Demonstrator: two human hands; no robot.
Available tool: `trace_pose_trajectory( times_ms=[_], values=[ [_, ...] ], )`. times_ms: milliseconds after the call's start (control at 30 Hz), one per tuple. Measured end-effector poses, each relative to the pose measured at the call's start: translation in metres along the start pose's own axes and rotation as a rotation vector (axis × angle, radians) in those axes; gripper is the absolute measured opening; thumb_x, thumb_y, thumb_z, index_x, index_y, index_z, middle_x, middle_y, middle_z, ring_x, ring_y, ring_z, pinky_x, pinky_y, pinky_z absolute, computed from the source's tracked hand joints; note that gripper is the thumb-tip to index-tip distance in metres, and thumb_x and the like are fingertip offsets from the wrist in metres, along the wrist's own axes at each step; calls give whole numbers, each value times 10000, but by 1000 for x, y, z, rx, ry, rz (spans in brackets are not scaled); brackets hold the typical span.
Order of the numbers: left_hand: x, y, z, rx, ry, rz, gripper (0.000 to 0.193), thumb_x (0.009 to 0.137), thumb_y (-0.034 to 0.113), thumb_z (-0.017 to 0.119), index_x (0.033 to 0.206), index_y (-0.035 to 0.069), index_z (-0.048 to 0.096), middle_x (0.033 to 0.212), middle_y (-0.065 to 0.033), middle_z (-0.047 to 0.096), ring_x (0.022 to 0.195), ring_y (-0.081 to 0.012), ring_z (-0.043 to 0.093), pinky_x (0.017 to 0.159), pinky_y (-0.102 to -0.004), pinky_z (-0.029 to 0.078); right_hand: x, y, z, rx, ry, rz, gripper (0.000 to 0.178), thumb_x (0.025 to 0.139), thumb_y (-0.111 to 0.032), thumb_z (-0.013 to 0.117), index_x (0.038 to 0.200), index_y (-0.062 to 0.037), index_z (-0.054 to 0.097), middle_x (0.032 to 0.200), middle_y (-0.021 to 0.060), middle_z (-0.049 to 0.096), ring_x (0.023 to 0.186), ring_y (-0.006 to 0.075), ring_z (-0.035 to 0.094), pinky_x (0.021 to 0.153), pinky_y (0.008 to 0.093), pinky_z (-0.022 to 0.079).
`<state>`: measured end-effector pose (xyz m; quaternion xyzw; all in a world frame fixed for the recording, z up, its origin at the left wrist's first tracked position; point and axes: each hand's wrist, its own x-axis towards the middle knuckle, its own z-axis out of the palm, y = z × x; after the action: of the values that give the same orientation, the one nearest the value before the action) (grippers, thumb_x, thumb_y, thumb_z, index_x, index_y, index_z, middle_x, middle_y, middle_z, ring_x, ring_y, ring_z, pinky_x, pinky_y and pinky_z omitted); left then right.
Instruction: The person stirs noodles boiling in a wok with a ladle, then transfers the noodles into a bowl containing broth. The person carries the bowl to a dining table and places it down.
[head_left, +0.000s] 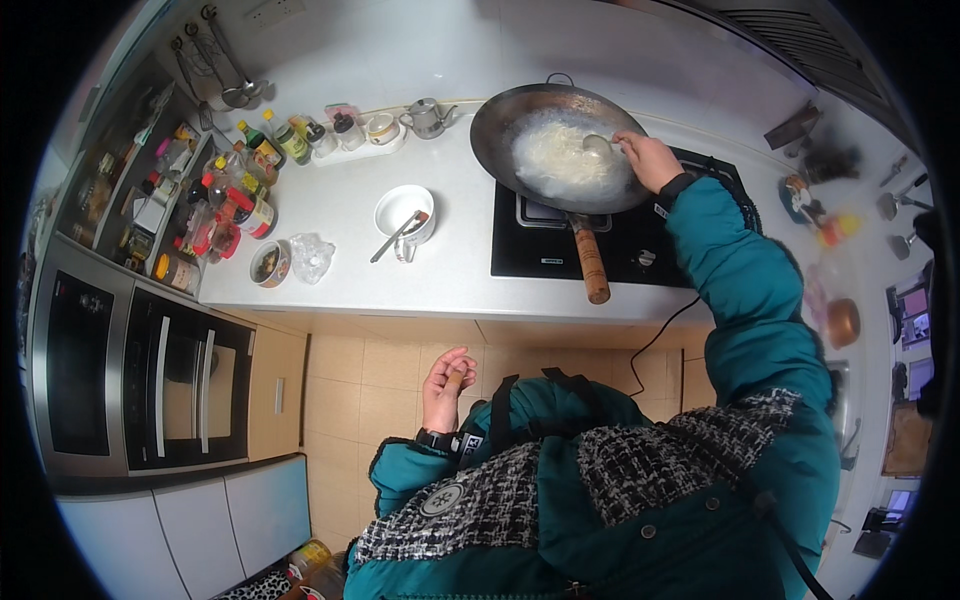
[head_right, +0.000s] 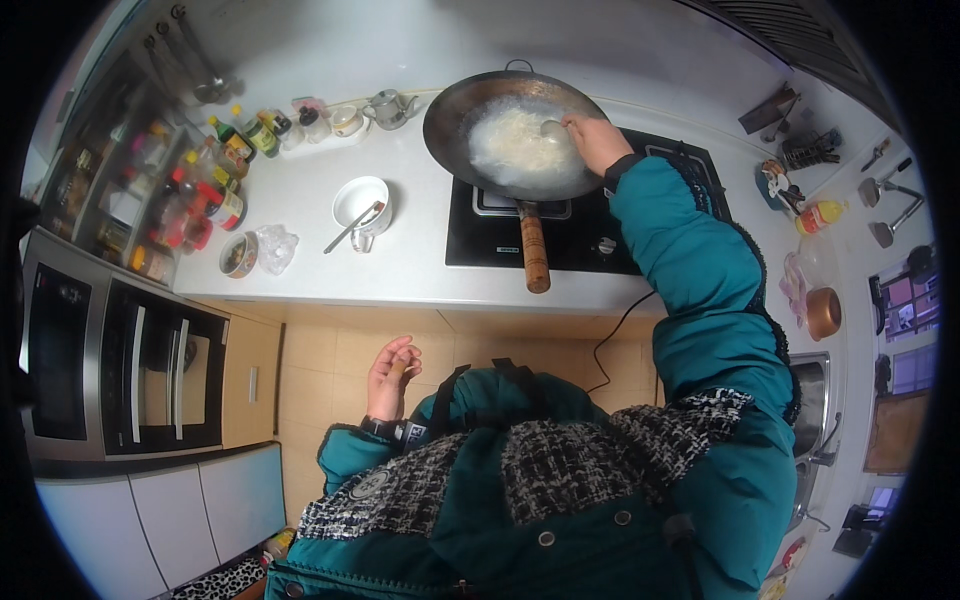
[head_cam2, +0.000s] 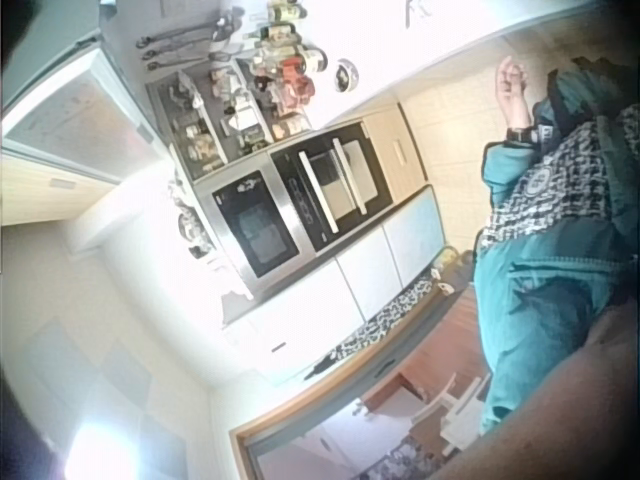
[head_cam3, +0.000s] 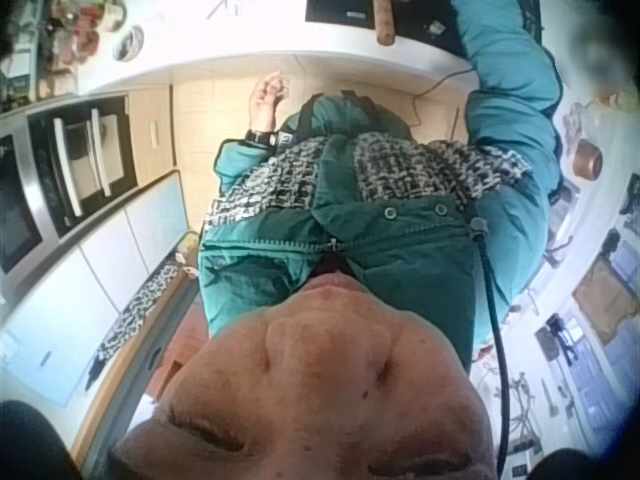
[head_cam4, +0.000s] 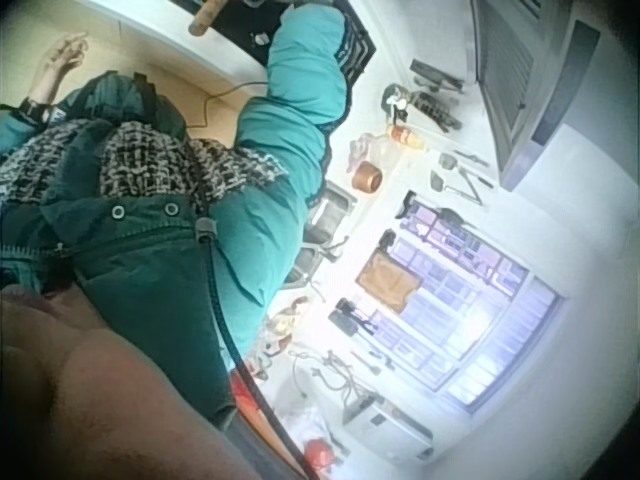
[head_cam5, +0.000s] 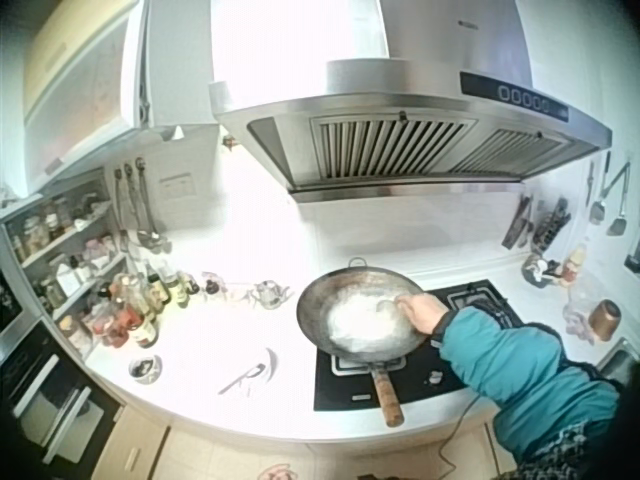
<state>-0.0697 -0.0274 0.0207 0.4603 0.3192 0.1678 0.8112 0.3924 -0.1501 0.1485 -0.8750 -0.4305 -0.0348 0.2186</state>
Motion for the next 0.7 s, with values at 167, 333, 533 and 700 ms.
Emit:
trace_pose_trajectory(
  times_ms=[167,333,533,700],
  values=[
    [-2,-1,-1,-1,-4,-2,235,954,87,501,1179,59,565,946,-7,608,806,-62,550,750,-198,456,1,13,-14,-16,87,25,237,948,-209,446,1086,-81,590,867,228,637,846,412,595,760,476,463],
    [-4,-2,-3,-1,8,-5,238,952,80,498,1180,57,564,947,-9,608,807,-63,550,750,-197,456,3,24,-12,-51,113,71,248,947,-211,438,1092,-74,586,883,230,636,858,411,595,768,474,464],
    [-12,-3,-7,-18,34,11,240,950,78,498,1181,51,562,947,-12,609,808,-67,553,747,-198,456,13,34,-2,-42,142,116,270,939,-207,429,1094,-55,591,957,225,636,920,403,589,811,466,460],
    [-17,-3,-13,-21,61,18,244,948,84,504,1183,50,560,947,-12,613,808,-65,554,749,-198,458,25,36,7,-78,155,179,300,934,-213,426,1109,-38,596,1025,218,634,975,393,581,855,452,454]
  ],
)
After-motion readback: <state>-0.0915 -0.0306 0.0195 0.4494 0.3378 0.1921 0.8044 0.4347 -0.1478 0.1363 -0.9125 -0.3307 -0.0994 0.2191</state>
